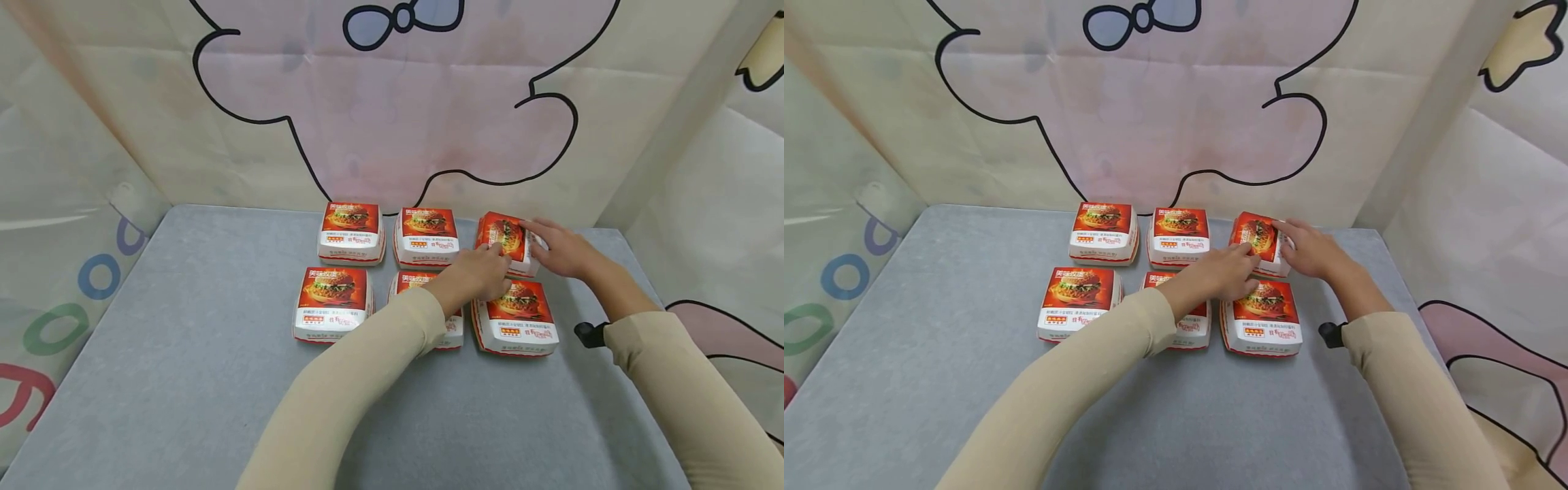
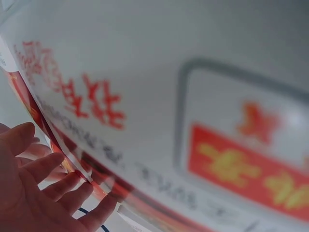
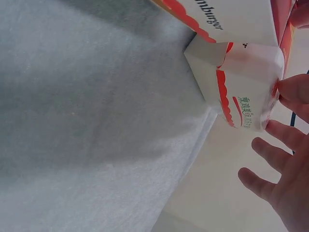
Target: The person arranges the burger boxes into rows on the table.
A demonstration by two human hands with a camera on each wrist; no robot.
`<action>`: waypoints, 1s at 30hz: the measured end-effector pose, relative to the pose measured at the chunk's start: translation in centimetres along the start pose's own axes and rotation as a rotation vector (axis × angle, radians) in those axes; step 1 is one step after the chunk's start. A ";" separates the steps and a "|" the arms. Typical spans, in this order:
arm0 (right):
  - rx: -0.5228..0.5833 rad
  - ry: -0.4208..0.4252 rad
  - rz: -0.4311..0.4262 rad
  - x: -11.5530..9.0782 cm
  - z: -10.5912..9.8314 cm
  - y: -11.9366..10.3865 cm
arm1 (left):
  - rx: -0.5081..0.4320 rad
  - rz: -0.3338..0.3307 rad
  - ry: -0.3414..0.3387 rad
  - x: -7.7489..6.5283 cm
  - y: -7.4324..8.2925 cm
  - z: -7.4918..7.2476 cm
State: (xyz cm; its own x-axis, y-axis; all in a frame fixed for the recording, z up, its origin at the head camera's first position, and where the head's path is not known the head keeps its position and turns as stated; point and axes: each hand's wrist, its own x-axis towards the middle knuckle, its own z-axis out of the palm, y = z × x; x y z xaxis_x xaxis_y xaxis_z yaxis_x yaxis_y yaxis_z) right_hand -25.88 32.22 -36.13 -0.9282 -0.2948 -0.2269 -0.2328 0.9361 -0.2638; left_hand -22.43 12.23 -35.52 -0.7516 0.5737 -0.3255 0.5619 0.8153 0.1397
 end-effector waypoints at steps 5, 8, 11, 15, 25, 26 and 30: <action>0.003 0.002 -0.001 -0.1 0.0 -0.1 | -0.008 -0.001 0.002 0.0 -0.1 0.0; 0.005 -0.007 0.015 -0.1 -0.1 -0.2 | -0.015 -0.003 0.010 0.0 -0.2 0.0; 0.006 -0.015 0.029 -0.2 -0.2 -0.4 | -0.021 -0.004 0.019 -0.1 -0.2 0.0; -0.001 -0.017 0.044 -0.3 -0.3 -0.4 | -0.028 -0.004 0.013 0.0 -0.2 0.1; -0.037 -0.001 0.104 -0.4 -0.1 -0.5 | -0.001 0.014 -0.019 0.1 0.4 0.3; -0.040 0.000 0.107 -0.4 -0.1 -0.6 | 0.000 0.015 -0.024 0.1 0.4 0.3; -0.046 0.004 0.113 -0.4 -0.1 -0.9 | 0.003 0.018 -0.030 0.0 0.4 0.3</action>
State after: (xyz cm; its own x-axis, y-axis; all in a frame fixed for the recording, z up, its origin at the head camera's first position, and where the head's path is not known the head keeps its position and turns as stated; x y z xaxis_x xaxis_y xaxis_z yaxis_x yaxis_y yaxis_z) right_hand -25.29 31.51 -35.66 -0.9504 -0.1864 -0.2489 -0.1399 0.9712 -0.1930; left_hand -22.15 12.52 -35.77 -0.7309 0.5855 -0.3507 0.5762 0.8048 0.1425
